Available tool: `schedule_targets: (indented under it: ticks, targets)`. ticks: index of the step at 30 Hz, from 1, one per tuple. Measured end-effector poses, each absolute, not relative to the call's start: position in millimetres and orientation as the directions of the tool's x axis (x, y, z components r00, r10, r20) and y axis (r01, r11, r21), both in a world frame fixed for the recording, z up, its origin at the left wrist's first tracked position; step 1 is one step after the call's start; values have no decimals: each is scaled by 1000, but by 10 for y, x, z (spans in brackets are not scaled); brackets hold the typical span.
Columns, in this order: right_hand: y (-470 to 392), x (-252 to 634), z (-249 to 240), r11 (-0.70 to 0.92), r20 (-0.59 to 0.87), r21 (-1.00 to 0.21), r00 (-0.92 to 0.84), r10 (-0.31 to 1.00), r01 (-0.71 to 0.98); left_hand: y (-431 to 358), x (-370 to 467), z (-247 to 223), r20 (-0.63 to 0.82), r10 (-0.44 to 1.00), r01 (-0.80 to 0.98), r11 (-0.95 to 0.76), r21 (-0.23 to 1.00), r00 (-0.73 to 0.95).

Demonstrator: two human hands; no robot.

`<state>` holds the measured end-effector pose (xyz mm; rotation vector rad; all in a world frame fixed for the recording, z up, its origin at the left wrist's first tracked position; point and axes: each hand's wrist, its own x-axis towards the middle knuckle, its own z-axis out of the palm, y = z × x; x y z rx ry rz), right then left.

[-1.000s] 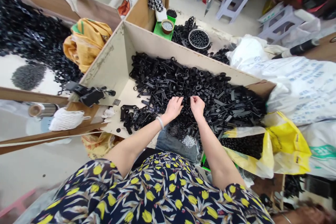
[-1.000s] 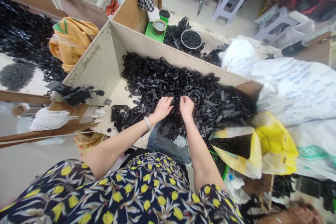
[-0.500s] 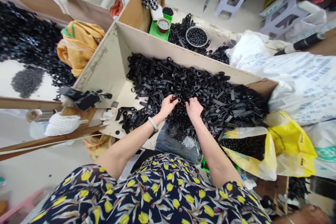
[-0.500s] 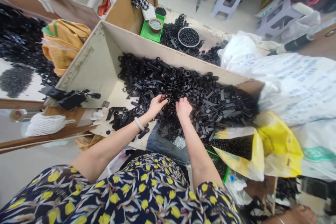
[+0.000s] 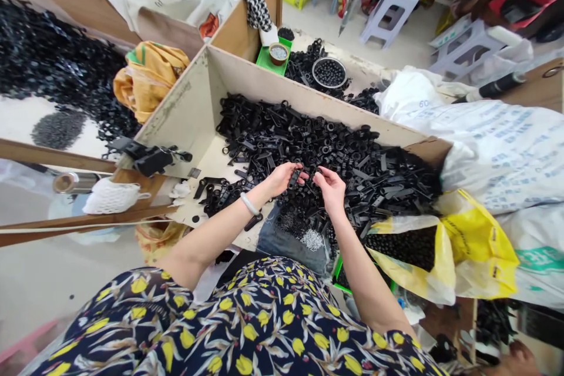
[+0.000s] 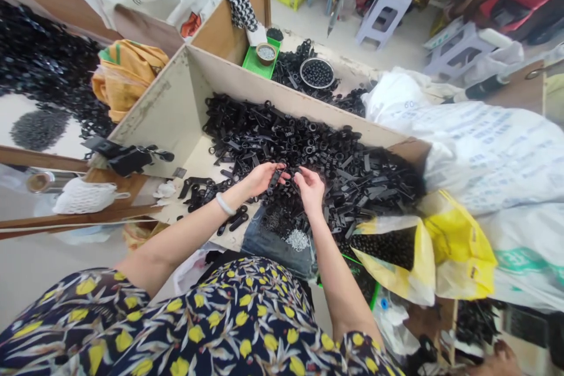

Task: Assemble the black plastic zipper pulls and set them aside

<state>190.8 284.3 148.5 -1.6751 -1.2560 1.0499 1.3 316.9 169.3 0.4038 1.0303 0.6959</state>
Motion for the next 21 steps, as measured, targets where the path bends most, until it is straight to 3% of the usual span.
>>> schedule_targets:
  ticks: [5, 9, 12, 15, 18, 21]
  targets:
    - [2586, 1859, 1892, -140, -153, -987, 195, 969, -76, 2776, 1, 2113, -624, 635, -402, 772, 492, 456]
    - [2374, 1808, 2160, -151, -188, -968, 179, 966, -200, 2444, -48, 2361, -572, 625, -491, 778, 393, 532]
    - [2200, 1793, 2351, -100, -113, -988, 105, 988, -119, 2197, -47, 2475, -569, 672, -458, 740, 492, 474]
    - [2058, 1802, 2532, 56, 54, -990, -13, 998, 131, 2011, -2, 2534, -567, 742, -373, 671, 641, 358]
    - [1979, 1804, 2639, 258, 206, -876, -170, 964, 406, 1915, 44, 2566, -524, 803, -327, 594, 734, 284]
    - [1947, 1787, 2651, 372, 285, -776, -241, 927, 510, 1875, 63, 2593, -504, 820, -315, 571, 758, 271]
